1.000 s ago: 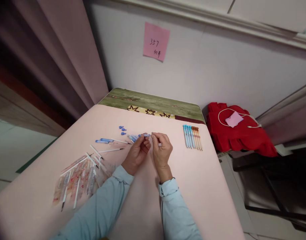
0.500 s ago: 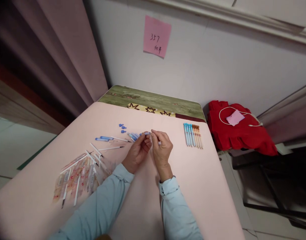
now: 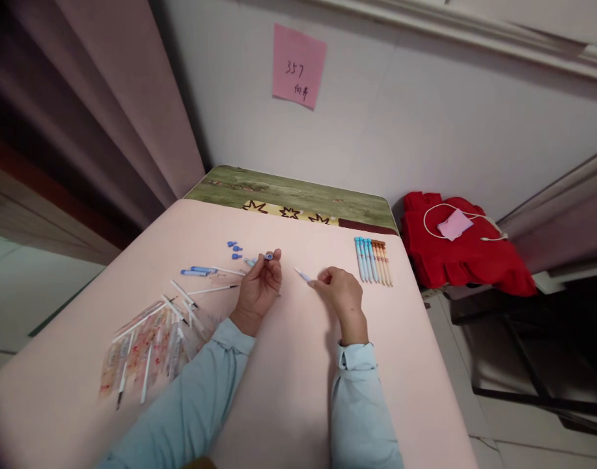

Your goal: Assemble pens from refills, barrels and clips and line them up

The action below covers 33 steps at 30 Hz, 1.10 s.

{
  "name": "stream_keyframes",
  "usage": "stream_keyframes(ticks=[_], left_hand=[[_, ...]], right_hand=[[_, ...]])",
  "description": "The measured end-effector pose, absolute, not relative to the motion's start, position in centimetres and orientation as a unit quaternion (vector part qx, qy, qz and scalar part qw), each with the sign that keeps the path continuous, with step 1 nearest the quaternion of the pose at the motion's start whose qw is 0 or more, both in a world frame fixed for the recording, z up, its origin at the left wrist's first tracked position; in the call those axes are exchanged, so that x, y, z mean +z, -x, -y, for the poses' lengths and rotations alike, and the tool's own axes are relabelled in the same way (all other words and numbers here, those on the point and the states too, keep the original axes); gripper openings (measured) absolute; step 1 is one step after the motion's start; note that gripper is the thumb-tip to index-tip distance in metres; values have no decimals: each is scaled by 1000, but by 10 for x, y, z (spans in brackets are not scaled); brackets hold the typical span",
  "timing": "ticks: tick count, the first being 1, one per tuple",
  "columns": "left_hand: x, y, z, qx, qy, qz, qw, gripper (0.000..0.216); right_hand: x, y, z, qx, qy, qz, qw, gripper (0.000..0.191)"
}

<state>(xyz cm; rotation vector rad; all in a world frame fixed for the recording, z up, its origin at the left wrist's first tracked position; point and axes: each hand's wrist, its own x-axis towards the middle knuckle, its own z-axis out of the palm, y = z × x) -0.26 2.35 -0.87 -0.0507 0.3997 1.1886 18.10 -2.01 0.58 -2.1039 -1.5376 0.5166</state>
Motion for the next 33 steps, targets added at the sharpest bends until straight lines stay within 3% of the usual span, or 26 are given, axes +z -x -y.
stream_keyframes(ticks=[6,10,16,33], left_hand=[[-9,-1,-23,559,43,-214,800,28],[-13,-2,-22,563,8,-206,800,21],[-20,-4,-22,580,-12,-214,786,11],[-13,-9,-17,618,-71,-226,749,8]], right_hand=[[2,-171,18,173,781,570,188,12],[11,-178,19,188,761,555,279,18],[36,-179,28,310,651,557,411,31],[53,-157,32,194,688,603,355,16]])
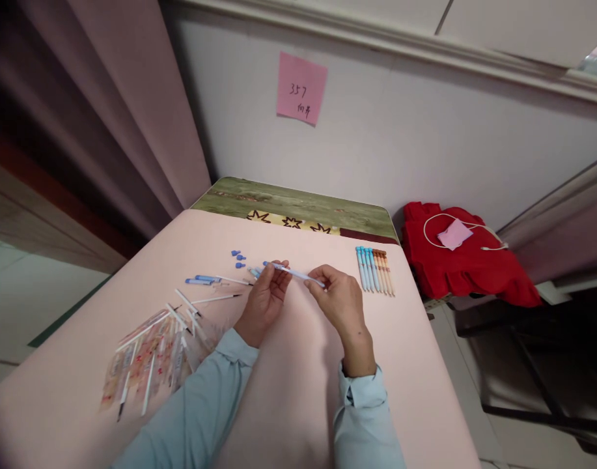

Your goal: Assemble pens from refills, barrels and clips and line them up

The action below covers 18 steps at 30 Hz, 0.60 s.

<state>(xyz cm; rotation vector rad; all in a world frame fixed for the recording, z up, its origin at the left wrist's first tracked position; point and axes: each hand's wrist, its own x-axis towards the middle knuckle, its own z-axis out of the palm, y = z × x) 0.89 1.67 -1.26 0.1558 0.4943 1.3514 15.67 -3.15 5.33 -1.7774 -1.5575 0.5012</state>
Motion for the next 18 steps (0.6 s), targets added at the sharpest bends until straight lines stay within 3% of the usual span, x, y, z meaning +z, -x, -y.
stream_keyframes(ticks=[18], left_hand=[[-14,-7,-18,643,-118,-254,713,17]], right_hand=[[31,-131,19,196,655,541,490,20]])
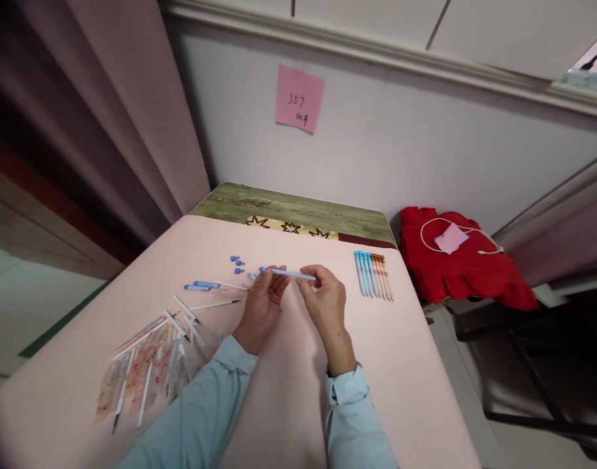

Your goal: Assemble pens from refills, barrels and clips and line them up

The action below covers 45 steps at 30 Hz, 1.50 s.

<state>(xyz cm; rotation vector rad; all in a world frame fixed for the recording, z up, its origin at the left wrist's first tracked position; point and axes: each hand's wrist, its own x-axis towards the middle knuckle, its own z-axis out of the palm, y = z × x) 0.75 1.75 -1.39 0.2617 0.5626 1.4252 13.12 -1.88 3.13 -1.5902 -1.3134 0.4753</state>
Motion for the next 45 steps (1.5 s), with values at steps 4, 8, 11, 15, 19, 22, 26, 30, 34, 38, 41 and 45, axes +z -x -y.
stream_keyframes(ticks=[4,8,11,15,19,22,26,30,34,38,41,45], left_hand=[[-14,-7,-18,644,-101,-248,717,16],[-14,-7,-16,633,-84,-242,731,16],[-17,-6,-17,625,-84,-234,740,17],[-21,-5,-18,619,-91,-227,747,16],[-21,-5,-18,610,-93,-219,756,16],[-21,-5,-18,608,-96,-211,759,16],[-19,-5,-18,605,-113,-204,761,16],[-17,-5,-16,599,-143,-203,762,15],[-17,-5,-15,604,-160,-208,753,13],[-19,-5,-16,607,-146,-213,752,14],[-19,-5,-17,608,-135,-222,750,16],[-18,-5,-16,608,-141,-224,749,16]], right_hand=[[28,-128,18,210,642,535,508,19],[27,-127,17,220,633,536,514,18],[27,-127,16,225,638,528,514,22],[30,-127,18,225,661,515,497,30],[32,-127,20,205,687,513,472,38],[33,-127,21,187,697,517,460,41],[35,-127,22,177,702,524,450,43],[35,-126,23,173,709,531,430,49],[34,-126,22,178,700,546,425,44],[33,-128,20,204,662,559,455,35],[33,-129,20,205,647,568,466,26],[34,-129,21,195,662,566,451,20]])
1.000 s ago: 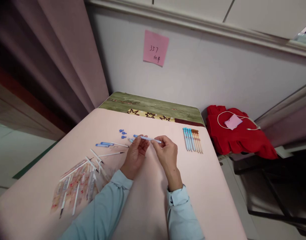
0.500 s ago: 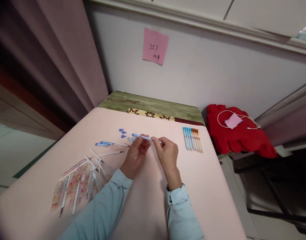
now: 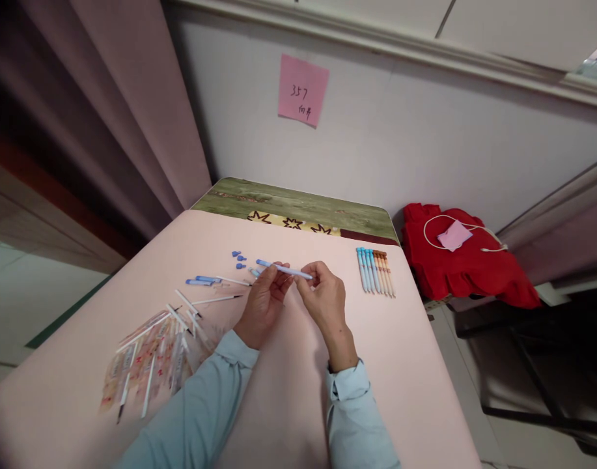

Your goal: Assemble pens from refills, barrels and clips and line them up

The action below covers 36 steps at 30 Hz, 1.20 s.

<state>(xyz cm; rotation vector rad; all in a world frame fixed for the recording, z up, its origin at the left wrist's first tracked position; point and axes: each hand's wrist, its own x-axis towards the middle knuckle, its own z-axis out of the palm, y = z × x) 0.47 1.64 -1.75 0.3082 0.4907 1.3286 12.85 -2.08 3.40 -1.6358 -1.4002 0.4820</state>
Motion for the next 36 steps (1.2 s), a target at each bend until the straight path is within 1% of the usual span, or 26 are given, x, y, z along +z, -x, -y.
stream_keyframes(ticks=[7,8,11,14,17,18,19,23,28,31,36], left_hand=[[-16,-4,-15,604,-160,-221,749,16],[-16,-4,-15,604,-160,-221,749,15],[-17,-4,-16,609,-154,-217,747,14],[-18,-4,-16,616,-139,-219,744,15],[-17,-4,-16,615,-130,-227,744,16],[-17,-4,-15,613,-130,-227,745,16],[-16,-4,-15,612,-131,-225,747,16],[-15,-3,-14,613,-138,-224,745,16],[-19,-4,-16,611,-133,-217,750,17],[-20,-4,-16,617,-124,-226,744,16],[-18,-4,-14,607,-137,-222,750,16]], right_hand=[[36,-128,23,206,693,555,412,46],[36,-128,23,208,693,557,408,46],[38,-127,23,202,686,567,409,37],[39,-126,23,198,671,575,425,41],[39,-126,23,199,664,577,431,23],[39,-126,23,198,666,577,429,20],[38,-126,23,196,670,577,425,21],[38,-128,24,198,685,575,401,39],[38,-127,22,186,668,580,428,34],[38,-126,23,175,663,595,419,26],[38,-127,24,184,689,580,393,42]])
